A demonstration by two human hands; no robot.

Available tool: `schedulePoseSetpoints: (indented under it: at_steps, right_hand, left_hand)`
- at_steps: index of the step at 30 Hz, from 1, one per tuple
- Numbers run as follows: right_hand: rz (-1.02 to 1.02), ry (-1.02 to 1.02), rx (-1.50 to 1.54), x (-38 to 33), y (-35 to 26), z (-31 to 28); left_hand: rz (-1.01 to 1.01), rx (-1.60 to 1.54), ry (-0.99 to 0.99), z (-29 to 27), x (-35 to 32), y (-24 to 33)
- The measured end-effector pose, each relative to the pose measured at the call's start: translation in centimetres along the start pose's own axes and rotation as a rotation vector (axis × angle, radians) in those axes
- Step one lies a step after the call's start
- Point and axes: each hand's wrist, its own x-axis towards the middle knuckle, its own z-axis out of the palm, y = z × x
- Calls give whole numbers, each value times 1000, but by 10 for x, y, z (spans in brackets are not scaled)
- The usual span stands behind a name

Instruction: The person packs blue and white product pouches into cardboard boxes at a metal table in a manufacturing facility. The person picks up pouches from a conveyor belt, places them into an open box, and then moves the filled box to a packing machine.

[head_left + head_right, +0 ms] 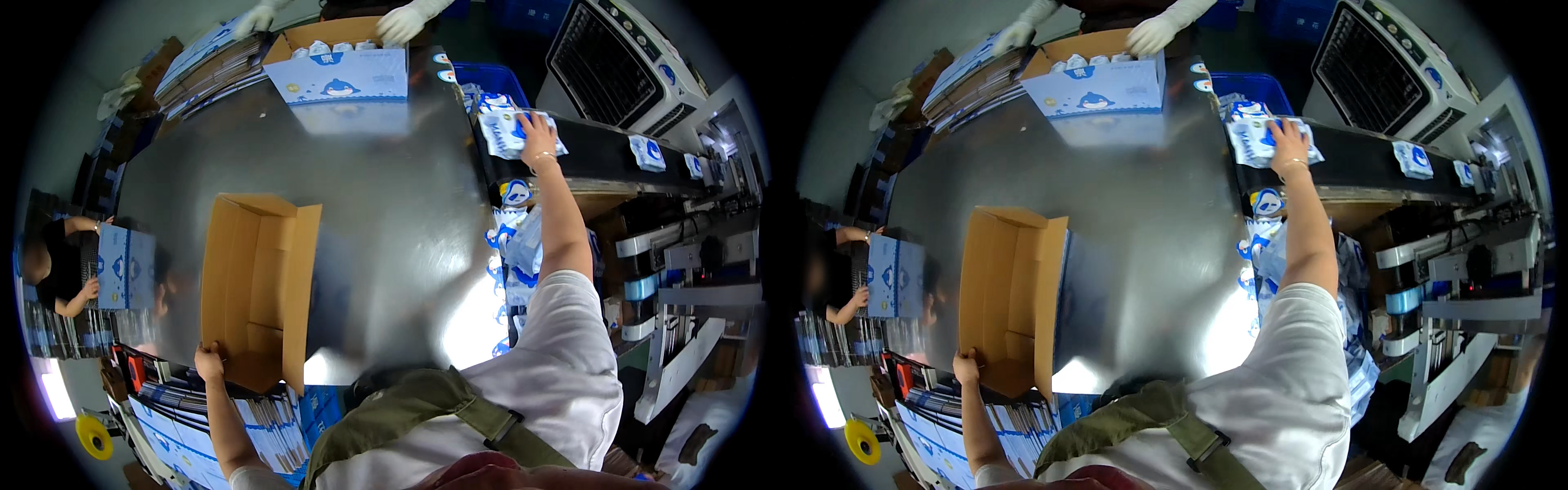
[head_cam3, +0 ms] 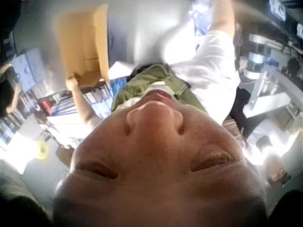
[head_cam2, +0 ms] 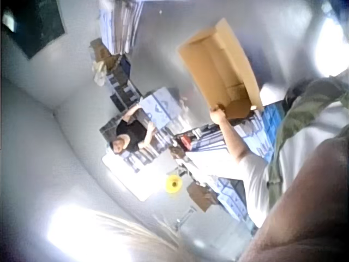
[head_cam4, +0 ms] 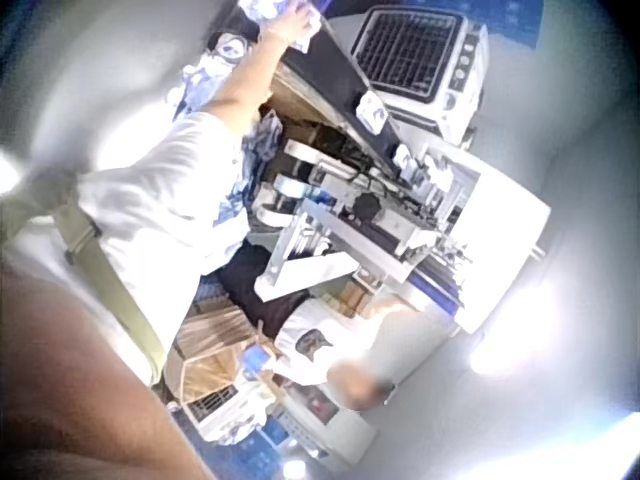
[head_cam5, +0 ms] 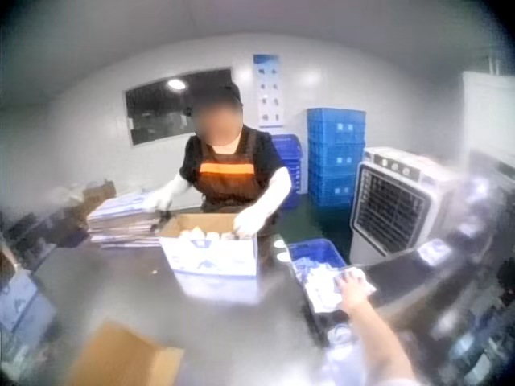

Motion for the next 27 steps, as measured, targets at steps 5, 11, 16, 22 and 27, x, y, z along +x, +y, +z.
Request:
schedulePoseSetpoints:
  at_steps: [5, 11, 16, 22, 27]
  right_hand:
    - [-181, 296, 216, -43, -81, -34]
    - [-340, 365, 1427, -137, -265, -120]
    - [-719, -543, 1843, -181, -412, -141]
    - [-1055, -1202, 407, -314, -556, -54]
    - [-1030, -988, 416, -344, -531, -78]
  left_hand:
    - [-41, 101, -29, 5, 5, 9]
    - [4, 158, 2, 5, 0, 22]
    - [14, -25, -55, 5, -2, 59]
    - [75, -54, 2, 11, -8, 45]
    - [147, 177, -150, -15, -15, 29]
